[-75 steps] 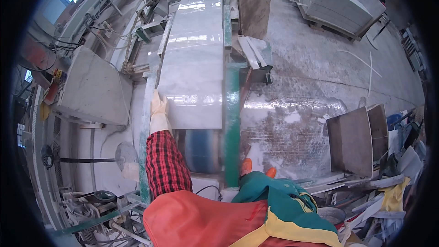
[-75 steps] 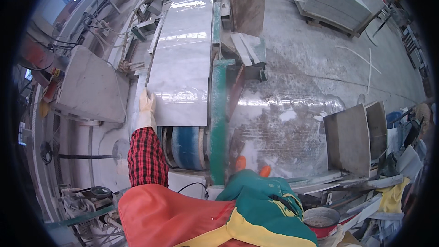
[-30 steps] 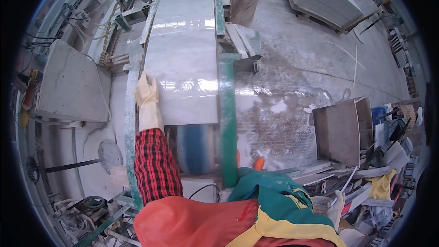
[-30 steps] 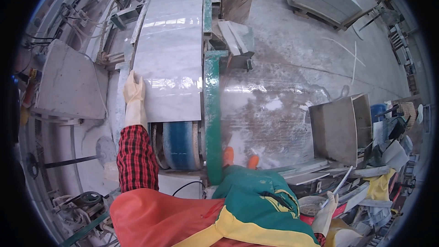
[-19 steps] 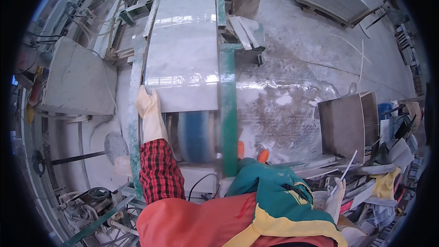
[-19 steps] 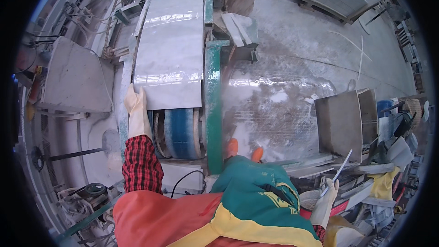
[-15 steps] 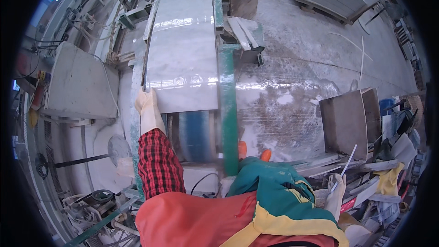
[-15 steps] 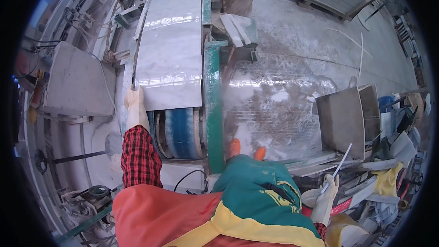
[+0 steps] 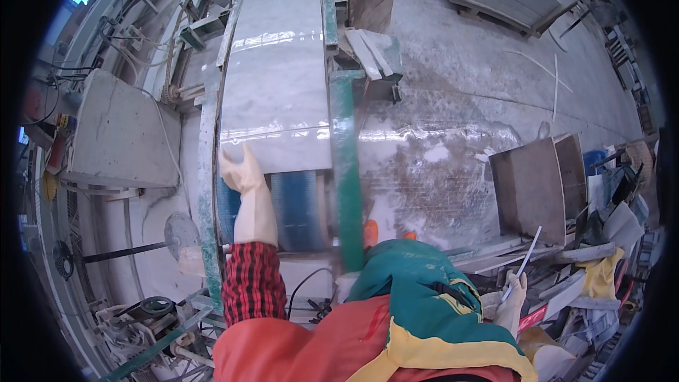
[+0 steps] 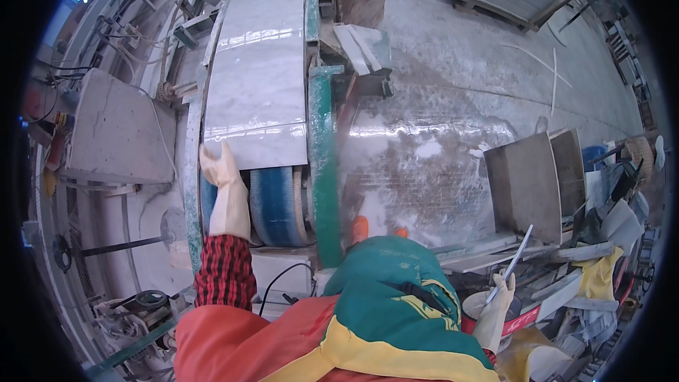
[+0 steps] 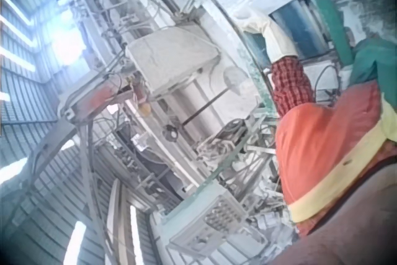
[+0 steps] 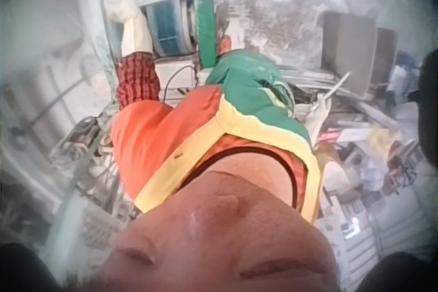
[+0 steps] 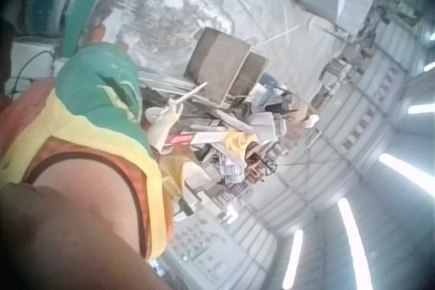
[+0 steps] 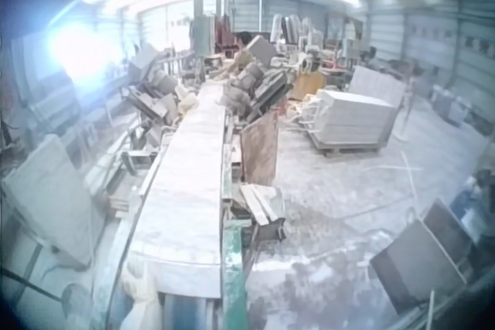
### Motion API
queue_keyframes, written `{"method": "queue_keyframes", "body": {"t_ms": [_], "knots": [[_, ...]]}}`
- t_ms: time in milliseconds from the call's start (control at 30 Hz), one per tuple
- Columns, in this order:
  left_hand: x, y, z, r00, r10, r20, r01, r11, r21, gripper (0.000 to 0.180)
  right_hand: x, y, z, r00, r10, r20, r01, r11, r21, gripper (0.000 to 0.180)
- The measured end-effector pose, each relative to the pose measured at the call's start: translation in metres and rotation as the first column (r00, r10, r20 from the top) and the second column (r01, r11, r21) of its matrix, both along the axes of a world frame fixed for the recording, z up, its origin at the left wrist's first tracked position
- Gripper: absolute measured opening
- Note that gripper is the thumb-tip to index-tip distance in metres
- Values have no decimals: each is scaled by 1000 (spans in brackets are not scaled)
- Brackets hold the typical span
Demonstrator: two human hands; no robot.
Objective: The person repeatedly picks up large white rectangular panels from a conveyor belt and places them onto a stack. The person handles the panels one at a time, moving them from the moving belt to a growing pile on the floor.
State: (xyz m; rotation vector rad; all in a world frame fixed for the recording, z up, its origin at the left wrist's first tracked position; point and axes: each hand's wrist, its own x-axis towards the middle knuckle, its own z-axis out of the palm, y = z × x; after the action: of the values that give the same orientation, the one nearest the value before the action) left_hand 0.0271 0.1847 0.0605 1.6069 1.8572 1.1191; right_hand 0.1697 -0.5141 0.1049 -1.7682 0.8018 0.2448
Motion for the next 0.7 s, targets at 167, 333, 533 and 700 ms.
{"method": "queue_keyframes", "body": {"t_ms": [167,333,533,700], "knots": [[-17,-65,-4,392,434,811,522,621,-585,31,9,-26,-46,957,180,228,-176,984,-37,79],[8,-65,21,537,352,767,593,489,-640,40,26,29,-36,959,221,175,-244,963,118,89],[14,-51,-5,619,117,776,605,558,-567,39,30,101,-2,947,290,136,-314,924,219,90],[24,-65,2,577,243,780,512,637,-577,35,47,85,-30,921,355,159,-383,899,212,88]]}}
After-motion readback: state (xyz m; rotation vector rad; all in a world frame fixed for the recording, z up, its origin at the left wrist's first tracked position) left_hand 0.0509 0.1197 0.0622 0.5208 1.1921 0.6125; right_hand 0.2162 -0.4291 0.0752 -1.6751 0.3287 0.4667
